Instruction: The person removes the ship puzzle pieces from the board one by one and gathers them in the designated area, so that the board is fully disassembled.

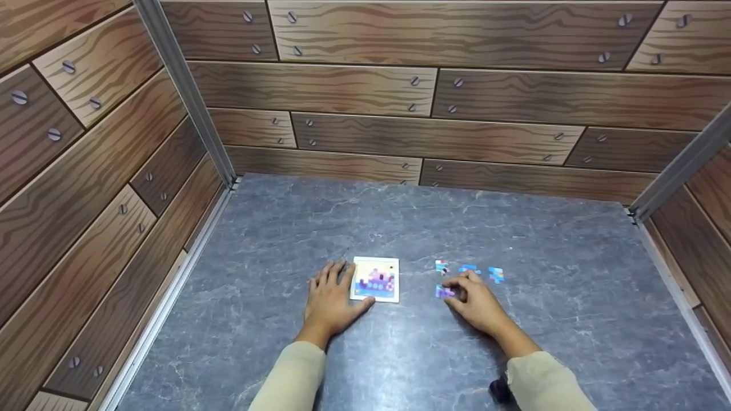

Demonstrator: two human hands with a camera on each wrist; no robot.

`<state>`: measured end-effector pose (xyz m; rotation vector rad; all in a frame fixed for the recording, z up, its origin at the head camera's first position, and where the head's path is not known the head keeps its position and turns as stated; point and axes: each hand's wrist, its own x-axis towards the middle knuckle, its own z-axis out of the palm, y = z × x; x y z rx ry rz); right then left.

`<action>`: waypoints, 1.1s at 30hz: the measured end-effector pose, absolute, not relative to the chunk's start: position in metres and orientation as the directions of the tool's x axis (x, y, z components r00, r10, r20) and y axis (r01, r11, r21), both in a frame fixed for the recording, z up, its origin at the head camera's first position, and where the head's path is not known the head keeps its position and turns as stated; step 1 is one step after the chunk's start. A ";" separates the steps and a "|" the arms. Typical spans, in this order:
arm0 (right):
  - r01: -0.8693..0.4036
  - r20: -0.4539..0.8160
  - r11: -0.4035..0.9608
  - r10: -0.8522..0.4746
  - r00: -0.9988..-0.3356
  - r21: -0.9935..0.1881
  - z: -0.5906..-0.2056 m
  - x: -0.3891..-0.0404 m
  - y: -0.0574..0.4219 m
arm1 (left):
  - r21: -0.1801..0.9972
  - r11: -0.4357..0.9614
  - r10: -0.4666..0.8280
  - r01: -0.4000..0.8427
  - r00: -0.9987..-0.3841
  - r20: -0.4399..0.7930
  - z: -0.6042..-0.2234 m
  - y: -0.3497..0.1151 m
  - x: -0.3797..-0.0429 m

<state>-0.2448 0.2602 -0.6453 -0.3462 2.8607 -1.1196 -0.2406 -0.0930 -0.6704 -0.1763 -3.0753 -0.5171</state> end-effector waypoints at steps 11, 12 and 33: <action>-0.233 0.069 0.691 -0.257 -0.964 -0.685 -0.645 -0.248 0.266 | 0.316 0.941 0.110 0.119 -0.993 0.047 -0.669 -0.092 -0.243; -0.225 0.064 0.691 -0.252 -0.966 -0.687 -0.645 -0.249 0.266 | 0.317 0.941 0.111 0.120 -0.993 0.047 -0.669 -0.092 -0.243; -0.300 0.194 0.609 -0.234 -0.952 -0.734 -0.624 -0.256 0.146 | 0.314 0.943 0.107 0.109 -0.994 0.022 -0.670 -0.093 -0.241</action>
